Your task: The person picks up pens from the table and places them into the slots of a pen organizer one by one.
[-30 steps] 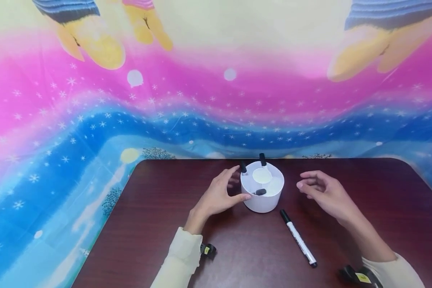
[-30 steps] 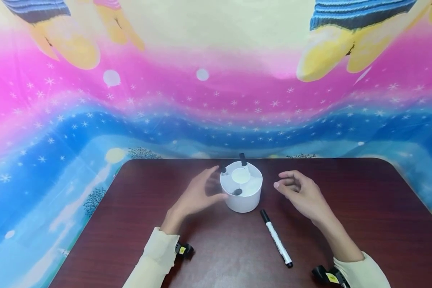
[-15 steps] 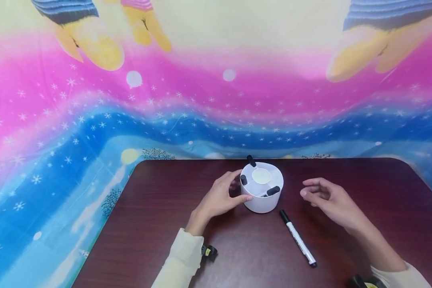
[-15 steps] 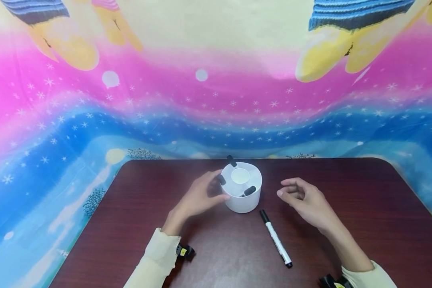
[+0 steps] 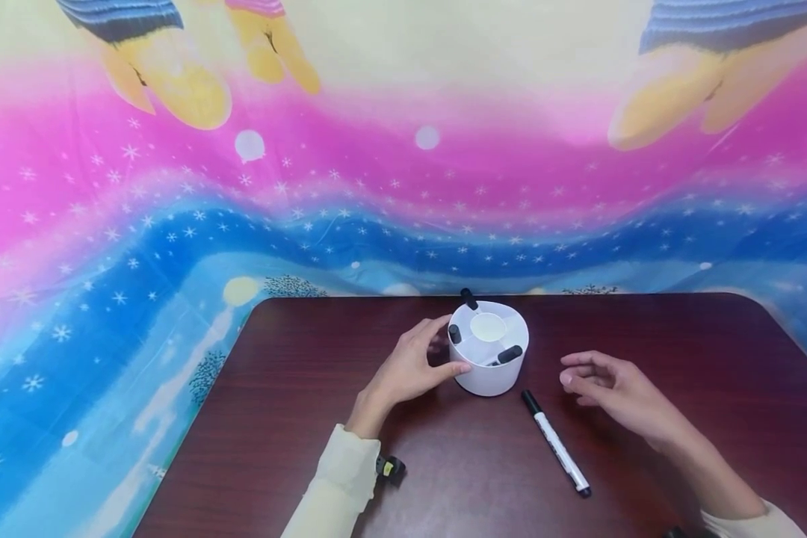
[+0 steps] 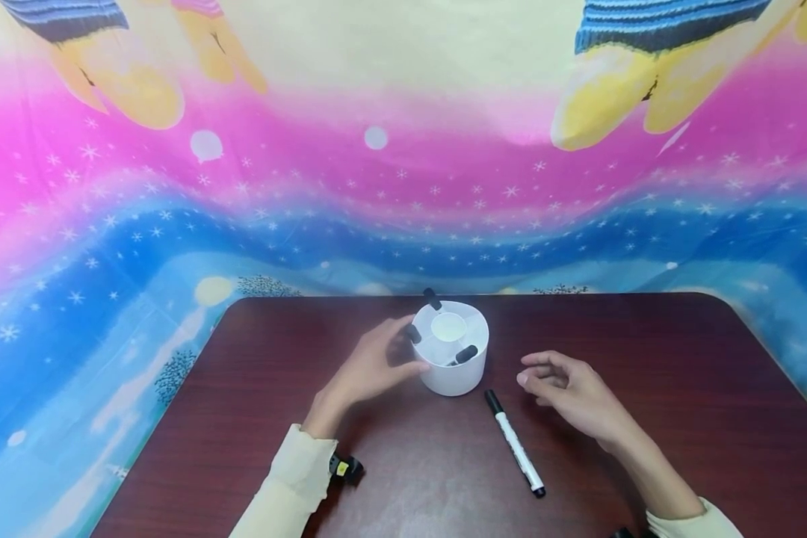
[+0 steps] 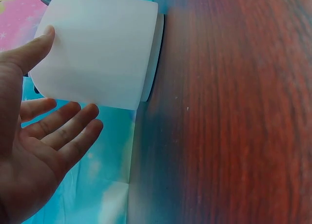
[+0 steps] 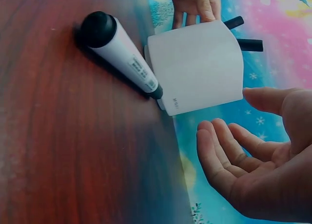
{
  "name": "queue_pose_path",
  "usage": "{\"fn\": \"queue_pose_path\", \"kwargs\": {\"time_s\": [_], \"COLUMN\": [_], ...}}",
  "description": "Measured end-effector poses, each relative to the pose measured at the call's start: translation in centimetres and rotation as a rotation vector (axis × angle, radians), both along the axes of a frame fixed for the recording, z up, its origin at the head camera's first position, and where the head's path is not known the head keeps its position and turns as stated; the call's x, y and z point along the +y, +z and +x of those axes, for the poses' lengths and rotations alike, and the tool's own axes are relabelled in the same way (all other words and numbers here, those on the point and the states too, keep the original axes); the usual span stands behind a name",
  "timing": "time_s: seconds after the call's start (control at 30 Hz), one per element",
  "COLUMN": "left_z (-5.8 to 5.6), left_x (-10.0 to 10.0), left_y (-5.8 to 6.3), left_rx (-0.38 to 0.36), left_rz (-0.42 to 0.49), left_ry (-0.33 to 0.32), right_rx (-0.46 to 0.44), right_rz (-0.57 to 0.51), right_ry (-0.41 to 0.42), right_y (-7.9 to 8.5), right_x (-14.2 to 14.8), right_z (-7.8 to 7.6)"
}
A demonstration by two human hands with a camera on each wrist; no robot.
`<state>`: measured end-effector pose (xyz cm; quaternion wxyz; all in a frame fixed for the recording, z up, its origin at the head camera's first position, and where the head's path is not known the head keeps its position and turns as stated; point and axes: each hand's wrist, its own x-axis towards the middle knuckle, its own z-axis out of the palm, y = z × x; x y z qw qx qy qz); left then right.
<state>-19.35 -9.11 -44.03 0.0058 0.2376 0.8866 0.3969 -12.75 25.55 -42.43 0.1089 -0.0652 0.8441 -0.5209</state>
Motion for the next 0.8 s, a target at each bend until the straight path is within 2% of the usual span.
{"fn": "queue_pose_path", "kwargs": {"time_s": [0.3,0.53,0.8], "left_z": [-0.1,-0.1,0.1], "left_x": [-0.1,-0.1,-0.1], "left_y": [0.0,0.0,0.1], "left_rx": [0.005,-0.001,-0.008], "left_rz": [0.005,0.007,0.007], "left_ry": [-0.004,-0.002,-0.002], "right_rx": [-0.089,-0.166,-0.225], "right_rz": [-0.049,-0.062,-0.057], "right_ry": [0.048,0.076,0.152], "right_y": [-1.2,-1.5,-2.3], "right_x": [0.3,0.2,0.5], "right_z": [0.2,0.3,0.4]}}
